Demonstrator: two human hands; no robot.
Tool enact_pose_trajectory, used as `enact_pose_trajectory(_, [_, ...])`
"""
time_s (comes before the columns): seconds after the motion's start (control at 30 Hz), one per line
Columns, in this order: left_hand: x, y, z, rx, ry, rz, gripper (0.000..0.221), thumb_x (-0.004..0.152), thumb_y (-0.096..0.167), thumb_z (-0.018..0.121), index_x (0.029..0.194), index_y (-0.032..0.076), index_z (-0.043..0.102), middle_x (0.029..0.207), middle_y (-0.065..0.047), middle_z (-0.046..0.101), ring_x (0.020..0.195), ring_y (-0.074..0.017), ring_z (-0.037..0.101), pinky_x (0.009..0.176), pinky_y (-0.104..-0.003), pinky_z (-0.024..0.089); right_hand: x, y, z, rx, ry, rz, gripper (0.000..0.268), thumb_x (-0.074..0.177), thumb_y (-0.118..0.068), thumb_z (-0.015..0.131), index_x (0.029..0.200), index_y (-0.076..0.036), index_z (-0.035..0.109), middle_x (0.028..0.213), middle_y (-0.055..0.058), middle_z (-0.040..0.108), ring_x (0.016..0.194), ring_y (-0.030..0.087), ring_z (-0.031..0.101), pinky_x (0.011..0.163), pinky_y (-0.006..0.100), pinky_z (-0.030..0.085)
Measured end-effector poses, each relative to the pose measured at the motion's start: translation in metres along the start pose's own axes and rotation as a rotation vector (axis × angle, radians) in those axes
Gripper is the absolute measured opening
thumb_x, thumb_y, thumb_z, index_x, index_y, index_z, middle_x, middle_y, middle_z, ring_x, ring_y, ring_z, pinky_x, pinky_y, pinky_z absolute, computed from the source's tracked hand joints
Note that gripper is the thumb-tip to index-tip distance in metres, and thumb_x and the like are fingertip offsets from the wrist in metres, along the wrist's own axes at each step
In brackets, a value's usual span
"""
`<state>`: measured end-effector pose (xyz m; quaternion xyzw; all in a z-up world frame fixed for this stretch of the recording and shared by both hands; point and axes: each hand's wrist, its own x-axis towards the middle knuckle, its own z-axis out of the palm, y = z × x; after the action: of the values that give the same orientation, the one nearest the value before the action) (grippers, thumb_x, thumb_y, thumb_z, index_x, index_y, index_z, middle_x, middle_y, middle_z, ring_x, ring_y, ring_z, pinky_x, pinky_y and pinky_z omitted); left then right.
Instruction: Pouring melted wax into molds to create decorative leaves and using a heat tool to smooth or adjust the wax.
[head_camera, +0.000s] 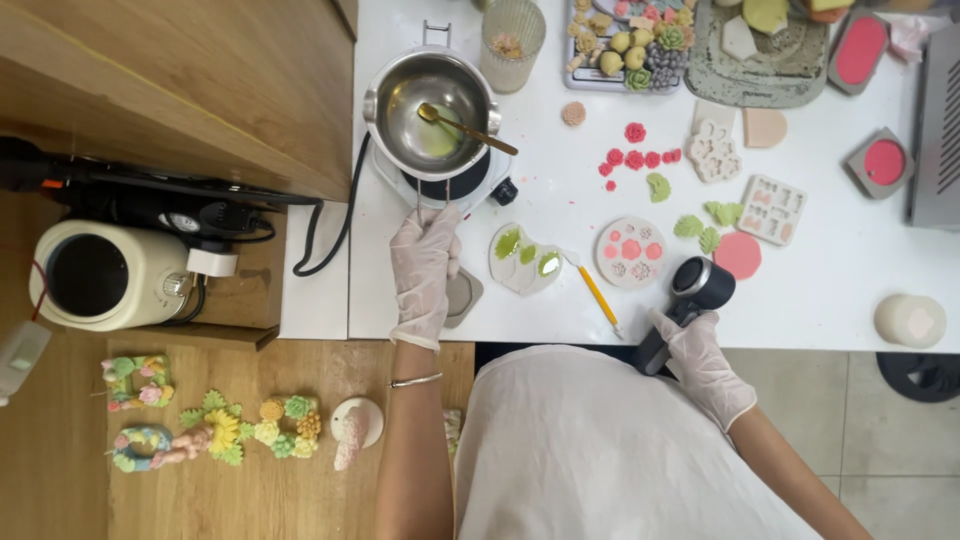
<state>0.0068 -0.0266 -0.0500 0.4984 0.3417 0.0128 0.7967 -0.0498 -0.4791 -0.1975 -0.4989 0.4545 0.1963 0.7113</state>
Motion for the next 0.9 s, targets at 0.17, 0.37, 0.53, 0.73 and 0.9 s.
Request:
enact_pose_trajectory(0.17, [-0.006, 0.007, 0.007, -0.016, 0.005, -0.029, 0.015, 0.095, 0.020, 0.071, 0.091, 0.007, 0.064, 0.060, 0.003, 0.051, 0.045, -0.0036, 0.041, 0.040, -0.021, 0.030, -0.096, -0.081, 0.074, -1.792, 0.154, -0.451, 0.054, 0.098, -0.049, 0.066, 0.121, 0.000, 0.060, 0.098, 0.023, 0.074, 0.086, 0.032, 0.071, 0.077, 0.043, 0.057])
enact_pose_trajectory(0.37, [-0.009, -0.004, 0.009, -0.018, 0.004, -0.038, 0.016, 0.096, 0.021, 0.071, 0.091, 0.007, 0.064, 0.063, 0.004, 0.052, 0.049, -0.0032, 0.043, 0.042, -0.021, 0.033, -0.186, -0.119, 0.256, -1.010, -0.335, -0.596, 0.084, 0.091, -0.029, 0.069, 0.157, -0.007, 0.022, 0.106, 0.017, 0.067, 0.090, 0.022, 0.070, 0.069, 0.036, 0.060])
enact_pose_trajectory(0.53, [-0.007, -0.002, 0.009, 0.057, 0.041, -0.051, 0.017, 0.094, 0.022, 0.072, 0.091, 0.007, 0.064, 0.062, 0.002, 0.055, 0.047, -0.0041, 0.043, 0.041, -0.023, 0.032, -0.138, -0.107, 0.340, -0.728, -0.526, -0.529, 0.094, 0.089, -0.028, 0.073, 0.155, -0.005, 0.010, 0.109, 0.013, 0.066, 0.089, 0.019, 0.071, 0.068, 0.032, 0.063])
enact_pose_trajectory(0.73, [-0.006, -0.008, 0.011, 0.208, 0.041, -0.026, 0.016, 0.095, 0.025, 0.070, 0.095, 0.009, 0.068, 0.060, 0.001, 0.060, 0.046, -0.0037, 0.047, 0.041, -0.023, 0.035, -0.103, -0.115, 0.379, -0.332, -0.554, -0.557, 0.041, 0.093, -0.016, 0.077, 0.123, 0.002, 0.055, 0.082, 0.009, 0.069, 0.059, 0.016, 0.065, 0.051, 0.027, 0.050])
enact_pose_trajectory(0.9, [-0.004, -0.011, 0.010, 0.163, 0.047, -0.062, 0.017, 0.094, 0.025, 0.071, 0.094, 0.009, 0.068, 0.061, 0.001, 0.059, 0.046, -0.0037, 0.042, 0.041, -0.024, 0.032, -0.097, -0.125, 0.404, -0.251, -0.728, -0.618, 0.019, 0.104, -0.015, 0.069, 0.111, 0.001, 0.062, 0.086, 0.010, 0.071, 0.063, 0.013, 0.064, 0.056, 0.025, 0.051])
